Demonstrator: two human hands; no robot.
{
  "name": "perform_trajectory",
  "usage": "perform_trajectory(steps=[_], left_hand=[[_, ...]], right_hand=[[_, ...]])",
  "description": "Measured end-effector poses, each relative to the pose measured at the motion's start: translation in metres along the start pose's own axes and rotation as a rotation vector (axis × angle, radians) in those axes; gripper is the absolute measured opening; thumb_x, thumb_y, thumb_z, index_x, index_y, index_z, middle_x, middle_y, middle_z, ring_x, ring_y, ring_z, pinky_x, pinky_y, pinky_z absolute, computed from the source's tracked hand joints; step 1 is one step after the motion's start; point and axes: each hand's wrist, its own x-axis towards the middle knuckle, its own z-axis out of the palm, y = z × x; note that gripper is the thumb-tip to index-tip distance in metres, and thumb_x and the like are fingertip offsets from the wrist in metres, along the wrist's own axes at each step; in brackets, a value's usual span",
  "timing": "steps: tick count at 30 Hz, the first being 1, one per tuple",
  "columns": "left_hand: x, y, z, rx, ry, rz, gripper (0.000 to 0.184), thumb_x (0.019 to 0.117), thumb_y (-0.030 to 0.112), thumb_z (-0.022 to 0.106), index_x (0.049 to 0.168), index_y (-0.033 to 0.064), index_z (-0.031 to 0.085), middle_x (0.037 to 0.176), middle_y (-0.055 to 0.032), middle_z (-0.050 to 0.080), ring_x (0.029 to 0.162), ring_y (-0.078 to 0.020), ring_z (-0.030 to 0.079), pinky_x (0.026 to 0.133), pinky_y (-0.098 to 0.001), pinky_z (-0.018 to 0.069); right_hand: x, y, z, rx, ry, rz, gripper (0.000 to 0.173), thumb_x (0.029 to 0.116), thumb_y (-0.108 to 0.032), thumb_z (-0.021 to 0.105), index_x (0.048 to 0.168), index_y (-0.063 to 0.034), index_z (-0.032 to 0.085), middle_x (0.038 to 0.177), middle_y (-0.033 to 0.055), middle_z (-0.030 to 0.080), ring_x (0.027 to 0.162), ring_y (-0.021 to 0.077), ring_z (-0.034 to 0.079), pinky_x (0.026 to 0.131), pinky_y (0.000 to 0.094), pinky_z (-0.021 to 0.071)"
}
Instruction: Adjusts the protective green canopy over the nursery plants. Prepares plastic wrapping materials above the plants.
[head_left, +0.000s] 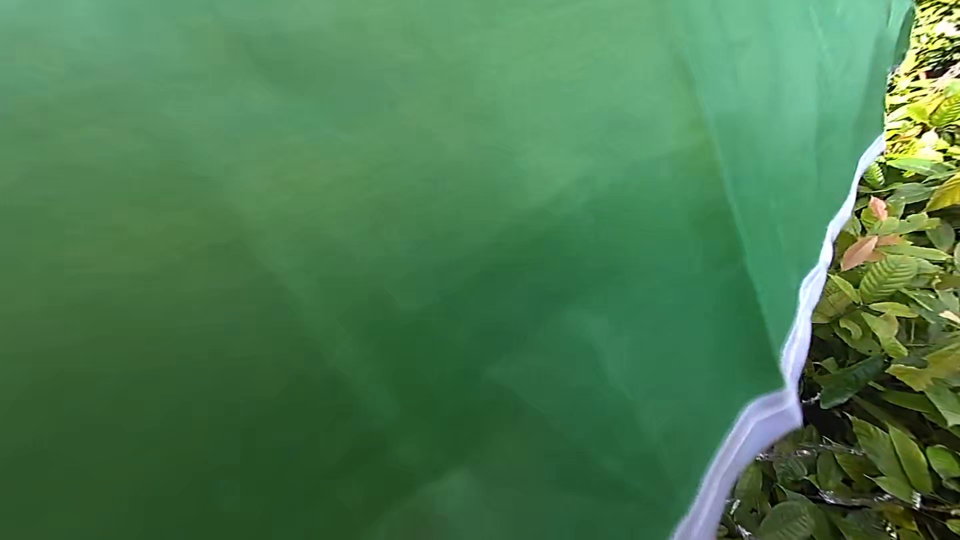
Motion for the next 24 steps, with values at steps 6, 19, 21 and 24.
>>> perform_trajectory(steps=[6,19,21,24], left_hand=[[-0.016,0.032,0.04,0.049,0.043,0.151,0.021,0.1092,0.008,0.04,0.117,-0.0078,0.052,0.104,-0.014,0.069,0.096,-0.0178,0.069,0.084,-0.0338,0.0582],[-0.014,0.024,0.056,-0.227,0.252,-0.1,0.02,0.1109,0.017,0.041,0.124,0.0028,0.044,0.098,-0.0088,0.061,0.082,-0.0135,0.066,0.074,-0.0305,0.0583],[-0.015,0.024,0.061,-0.271,0.274,-0.185,0.029,0.112,0.02,0.037,0.135,0.0012,0.039,0.103,-0.0129,0.062,0.086,-0.0159,0.067,0.075,-0.0309,0.0583],[-0.013,0.024,0.064,-0.38,0.305,-0.355,0.035,0.1138,0.025,0.03,0.138,0.0016,0.037,0.109,-0.0148,0.061,0.09,-0.0166,0.066,0.076,-0.0295,0.0565]], right_hand=[[-0.015,0.088,0.044,0.444,-0.02,0.511,0.057,0.1125,-0.03,0.029,0.162,-0.0031,0.018,0.16,0.022,0.035,0.136,0.0307,0.051,0.106,0.0468,0.0477],[0.002,0.074,0.017,0.442,0.272,0.19,0.028,0.1077,-0.008,0.042,0.102,0.0045,0.067,0.079,0.001,0.068,0.07,0.0035,0.065,0.07,0.021,0.0562],[0.006,0.065,0.016,0.412,0.267,0.137,0.033,0.1091,-0.01,0.036,0.106,0.0047,0.065,0.085,0.0013,0.069,0.078,0.0037,0.067,0.075,0.0217,0.0571],[0.001,0.053,0.02,0.454,0.141,0.091,0.047,0.1106,-0.021,0.024,0.13,0.0097,0.054,0.112,0.007,0.071,0.1,0.0066,0.068,0.09,0.0248,0.0561]])
